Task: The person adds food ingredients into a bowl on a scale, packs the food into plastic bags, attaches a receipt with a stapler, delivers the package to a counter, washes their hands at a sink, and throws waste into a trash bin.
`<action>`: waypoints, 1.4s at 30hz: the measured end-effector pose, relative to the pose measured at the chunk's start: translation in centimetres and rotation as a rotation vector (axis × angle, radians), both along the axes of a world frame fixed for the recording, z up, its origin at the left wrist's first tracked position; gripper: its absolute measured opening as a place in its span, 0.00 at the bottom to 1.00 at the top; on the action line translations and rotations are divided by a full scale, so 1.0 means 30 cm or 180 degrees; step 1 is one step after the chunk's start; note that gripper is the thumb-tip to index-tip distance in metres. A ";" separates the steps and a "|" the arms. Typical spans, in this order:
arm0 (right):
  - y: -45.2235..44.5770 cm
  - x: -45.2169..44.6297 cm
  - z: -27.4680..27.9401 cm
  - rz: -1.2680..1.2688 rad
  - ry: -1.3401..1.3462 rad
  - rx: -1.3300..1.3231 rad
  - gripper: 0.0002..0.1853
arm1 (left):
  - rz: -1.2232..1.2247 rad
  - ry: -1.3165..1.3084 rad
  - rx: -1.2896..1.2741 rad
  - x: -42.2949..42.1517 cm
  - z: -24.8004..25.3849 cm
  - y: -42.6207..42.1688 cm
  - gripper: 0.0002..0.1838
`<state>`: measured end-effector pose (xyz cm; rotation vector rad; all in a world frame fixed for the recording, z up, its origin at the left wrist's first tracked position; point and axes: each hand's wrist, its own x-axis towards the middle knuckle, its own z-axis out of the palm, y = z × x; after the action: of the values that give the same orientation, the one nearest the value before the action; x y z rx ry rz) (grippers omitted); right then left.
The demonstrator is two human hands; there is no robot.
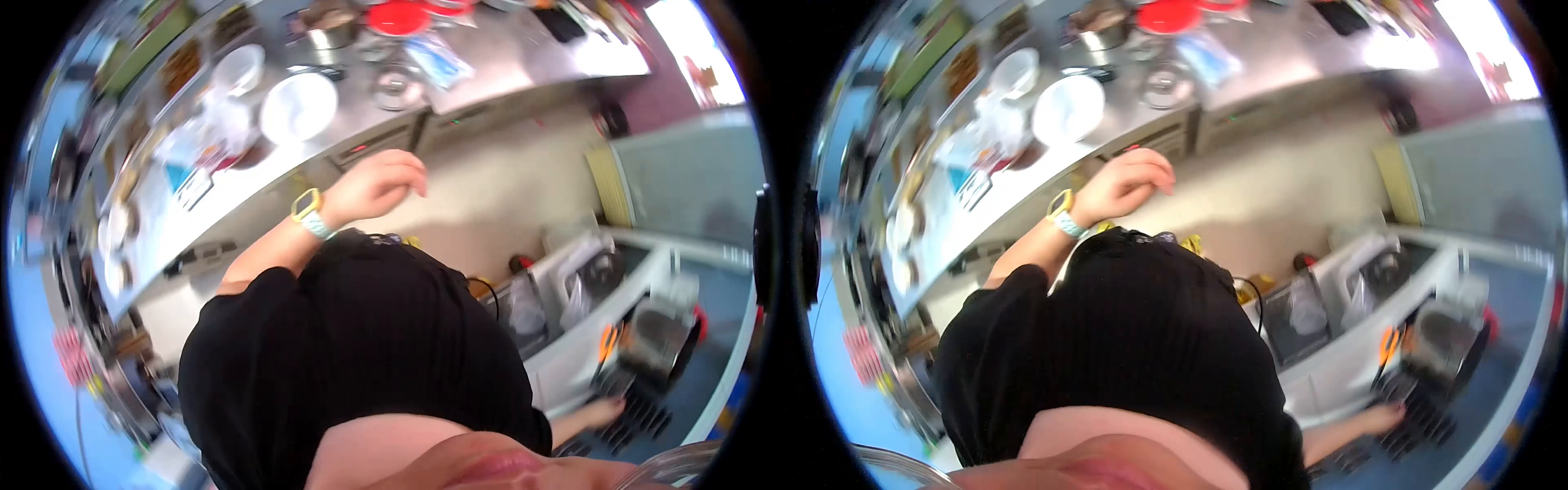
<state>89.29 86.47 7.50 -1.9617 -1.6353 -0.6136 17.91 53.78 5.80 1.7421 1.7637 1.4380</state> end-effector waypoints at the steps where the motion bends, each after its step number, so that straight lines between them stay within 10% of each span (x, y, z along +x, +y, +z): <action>1: -0.037 -0.083 0.046 0.0192 -0.0290 0.0161 0.14 | 0.0072 -0.0120 0.0001 0.009 0.007 -0.012 0.14; 4: -0.113 -0.447 0.131 0.0416 -0.0346 -0.0250 0.15 | 0.0260 -0.0462 -0.0134 0.007 -0.014 -0.081 0.13; 6: -0.067 -0.554 0.061 0.2647 0.0722 -0.0422 0.12 | 0.0391 -0.0559 -0.0070 -0.008 -0.021 -0.108 0.11; 11: -0.238 -1.446 -0.119 0.4595 0.2015 -0.0923 0.07 | 0.0632 -0.2826 -0.0551 -0.047 -0.059 -0.219 0.11; 17: -0.857 -2.279 -0.060 0.7217 0.1293 -0.1246 0.09 | 0.0744 -0.4750 0.0390 -0.176 -0.027 -0.577 0.26; 21: -1.184 -2.566 -0.020 0.8287 0.0654 -0.1659 0.13 | 0.1817 -0.4358 0.0987 -0.301 -0.011 -0.866 0.25; 26: -1.404 -2.813 -0.070 0.8305 0.0671 -0.2005 0.13 | 0.3027 -0.3829 0.1973 -0.444 -0.117 -1.290 0.26; 32: -1.284 -3.177 -0.112 0.6163 0.2576 -0.3193 0.13 | 0.4730 -0.3482 0.2877 -0.539 -0.440 -1.677 0.29; 36: -1.276 -3.431 -0.053 0.6703 0.2473 -0.3172 0.16 | 0.5530 -0.3806 0.2709 -0.563 -0.639 -1.767 0.29; 37: -1.232 -3.490 -0.031 0.7064 0.1096 -0.2613 0.16 | 0.5549 -0.3959 0.2852 -0.568 -0.707 -1.789 0.28; 42: -1.190 -3.589 -0.033 0.6478 0.2416 -0.3966 0.17 | 0.5837 -0.3794 0.1712 -0.559 -0.793 -1.810 0.29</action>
<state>-18.37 50.76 6.52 0.1577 -2.3229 1.8421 1.15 -0.51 -17.99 -1.3763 1.8455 2.5455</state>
